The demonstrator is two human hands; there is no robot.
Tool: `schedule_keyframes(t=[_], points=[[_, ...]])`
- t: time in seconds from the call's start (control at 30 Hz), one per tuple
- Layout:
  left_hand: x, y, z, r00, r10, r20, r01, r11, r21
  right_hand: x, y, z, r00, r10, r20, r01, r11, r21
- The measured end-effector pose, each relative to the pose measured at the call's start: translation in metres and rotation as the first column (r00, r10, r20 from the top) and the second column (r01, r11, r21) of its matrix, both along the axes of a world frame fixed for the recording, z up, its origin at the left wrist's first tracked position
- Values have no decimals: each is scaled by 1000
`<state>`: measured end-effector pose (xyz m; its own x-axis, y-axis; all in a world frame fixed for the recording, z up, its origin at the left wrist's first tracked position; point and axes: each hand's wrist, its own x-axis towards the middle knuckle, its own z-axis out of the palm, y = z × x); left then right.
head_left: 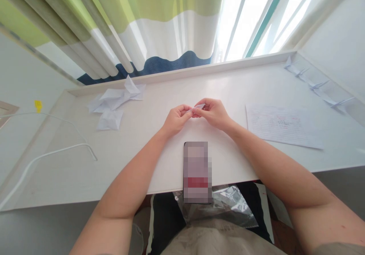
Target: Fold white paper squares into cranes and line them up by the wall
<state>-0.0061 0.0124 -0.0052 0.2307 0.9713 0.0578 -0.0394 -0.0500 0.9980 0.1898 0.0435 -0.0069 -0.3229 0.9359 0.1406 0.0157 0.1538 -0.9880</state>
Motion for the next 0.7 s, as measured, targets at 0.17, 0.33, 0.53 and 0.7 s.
schedule_keyframes(t=[0.17, 0.33, 0.53, 0.7], points=[[-3, -3, 3, 998, -57, -2, 57, 998, 8, 4, 0, 6, 1000, 19, 13, -20, 999, 48], [-5, -3, 3, 993, -100, -57, 102, 994, 38, 5, -3, 10, 995, 100, -8, -100, 993, 59], [-8, -2, 3, 992, -110, -67, 111, 994, 12, 2, -3, 7, 996, 83, 16, -83, 995, 55], [-4, 1, -1, 999, 34, -4, -34, 999, 22, 2, -2, 4, 998, 22, -61, -18, 997, 78]])
